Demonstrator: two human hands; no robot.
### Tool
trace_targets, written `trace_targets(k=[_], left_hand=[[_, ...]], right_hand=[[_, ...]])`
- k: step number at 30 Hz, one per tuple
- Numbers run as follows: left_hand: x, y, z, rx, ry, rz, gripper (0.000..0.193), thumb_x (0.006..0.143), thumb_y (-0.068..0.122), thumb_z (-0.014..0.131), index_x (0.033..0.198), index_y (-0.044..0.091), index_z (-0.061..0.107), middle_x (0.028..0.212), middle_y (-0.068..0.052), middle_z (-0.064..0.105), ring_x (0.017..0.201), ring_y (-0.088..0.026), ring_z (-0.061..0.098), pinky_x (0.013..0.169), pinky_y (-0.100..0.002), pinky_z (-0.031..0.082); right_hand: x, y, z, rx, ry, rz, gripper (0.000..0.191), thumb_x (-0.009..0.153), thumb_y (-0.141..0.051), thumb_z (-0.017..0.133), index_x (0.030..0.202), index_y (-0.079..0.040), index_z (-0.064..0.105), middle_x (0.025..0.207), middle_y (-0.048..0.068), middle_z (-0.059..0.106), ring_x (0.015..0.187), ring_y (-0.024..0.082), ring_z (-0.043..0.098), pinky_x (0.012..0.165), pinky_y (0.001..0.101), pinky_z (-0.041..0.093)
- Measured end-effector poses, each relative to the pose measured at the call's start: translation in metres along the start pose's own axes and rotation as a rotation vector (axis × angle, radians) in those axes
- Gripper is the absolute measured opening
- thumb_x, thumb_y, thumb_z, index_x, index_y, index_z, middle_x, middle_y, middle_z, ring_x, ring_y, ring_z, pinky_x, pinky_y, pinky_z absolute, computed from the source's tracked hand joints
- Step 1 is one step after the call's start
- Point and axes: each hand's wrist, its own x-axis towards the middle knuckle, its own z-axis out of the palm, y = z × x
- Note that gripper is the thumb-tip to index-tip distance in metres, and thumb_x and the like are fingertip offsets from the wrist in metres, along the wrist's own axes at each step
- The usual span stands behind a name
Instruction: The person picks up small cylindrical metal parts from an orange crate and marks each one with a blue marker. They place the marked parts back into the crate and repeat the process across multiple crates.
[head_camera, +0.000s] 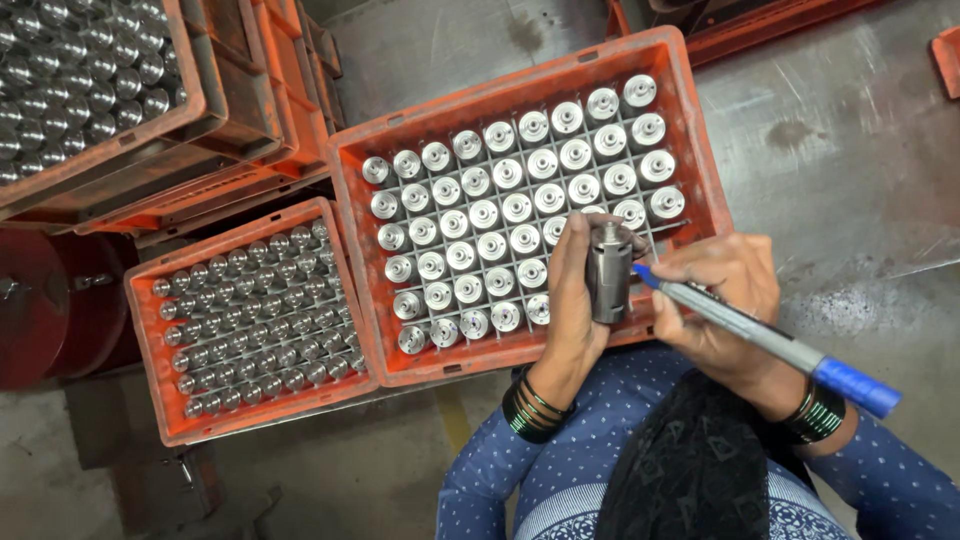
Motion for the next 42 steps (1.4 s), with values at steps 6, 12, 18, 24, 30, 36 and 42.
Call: trace_targets(k=[6, 12, 18, 24, 30, 36, 42], left_hand=[[0.004, -0.001, 0.006, -0.073, -0.006, -0.014, 0.033, 0.101, 0.04, 0.062, 0.109, 0.008, 0.057, 0.1, -0.007, 0.066, 0.089, -0.02, 0.069, 0.082, -0.033, 0.057], [-0.008, 0.026, 0.006, 1.133, -0.268, 0.622, 0.042, 0.092, 0.022, 0.079, 0.123, 0.006, 0.055, 0.119, -0.013, 0.069, 0.109, -0.028, 0.07, 0.093, -0.038, 0.056], [-0.003, 0.038, 0.003, 1.365, -0.586, 0.464, 0.041, 0.094, 0.006, 0.07, 0.132, 0.005, 0.053, 0.124, -0.016, 0.065, 0.113, -0.036, 0.066, 0.093, -0.044, 0.054], [0.002, 0.042, 0.01, 1.368, -0.421, 0.548, 0.036, 0.094, 0.007, 0.071, 0.127, 0.006, 0.054, 0.119, -0.014, 0.065, 0.112, -0.035, 0.065, 0.096, -0.043, 0.052], [-0.007, 0.043, 0.0, 1.102, -0.197, 0.445, 0.032, 0.096, 0.012, 0.072, 0.121, 0.004, 0.054, 0.127, -0.014, 0.067, 0.121, -0.027, 0.066, 0.105, -0.041, 0.051], [-0.007, 0.012, 0.005, 0.163, -0.001, -0.084, 0.047, 0.107, 0.042, 0.047, 0.134, 0.004, 0.051, 0.142, -0.014, 0.06, 0.138, -0.019, 0.054, 0.116, -0.034, 0.041], [-0.015, 0.004, 0.019, -0.154, -0.095, -0.092, 0.043, 0.121, 0.047, 0.04, 0.129, 0.006, 0.049, 0.099, -0.008, 0.057, 0.088, -0.017, 0.057, 0.077, -0.031, 0.049]], right_hand=[[-0.006, 0.0, 0.001, 0.067, -0.003, 0.025, 0.024, 0.079, -0.006, 0.073, 0.1, -0.01, 0.061, 0.092, 0.005, 0.07, 0.086, 0.023, 0.063, 0.084, 0.037, 0.046], [0.011, 0.026, -0.041, 0.104, -0.029, 0.224, 0.026, 0.093, -0.014, 0.075, 0.116, -0.009, 0.062, 0.11, 0.003, 0.071, 0.104, 0.019, 0.062, 0.098, 0.0357, 0.045], [0.016, 0.042, -0.043, -0.308, -0.465, 0.005, 0.044, 0.074, -0.041, 0.079, 0.106, -0.014, 0.064, 0.102, 0.006, 0.072, 0.125, 0.03, 0.056, 0.112, 0.0547, 0.032], [0.017, 0.048, -0.031, -0.428, -0.711, -0.076, 0.05, 0.072, -0.035, 0.079, 0.113, -0.01, 0.065, 0.092, 0.007, 0.073, 0.121, 0.026, 0.055, 0.109, 0.0517, 0.033], [0.031, 0.052, -0.032, -0.191, -0.648, 0.018, 0.065, 0.058, -0.044, 0.084, 0.11, -0.01, 0.065, 0.089, 0.008, 0.07, 0.108, 0.027, 0.057, 0.1, 0.0487, 0.036], [0.042, 0.009, -0.071, -0.145, -0.351, -0.188, 0.047, 0.071, -0.042, 0.085, 0.105, -0.019, 0.062, 0.094, 0.001, 0.07, 0.109, 0.028, 0.06, 0.098, 0.0513, 0.034], [0.029, -0.006, -0.057, 0.111, -0.22, -0.171, 0.049, 0.075, -0.043, 0.077, 0.112, -0.016, 0.058, 0.109, 0.005, 0.072, 0.113, 0.028, 0.06, 0.104, 0.0498, 0.035]])
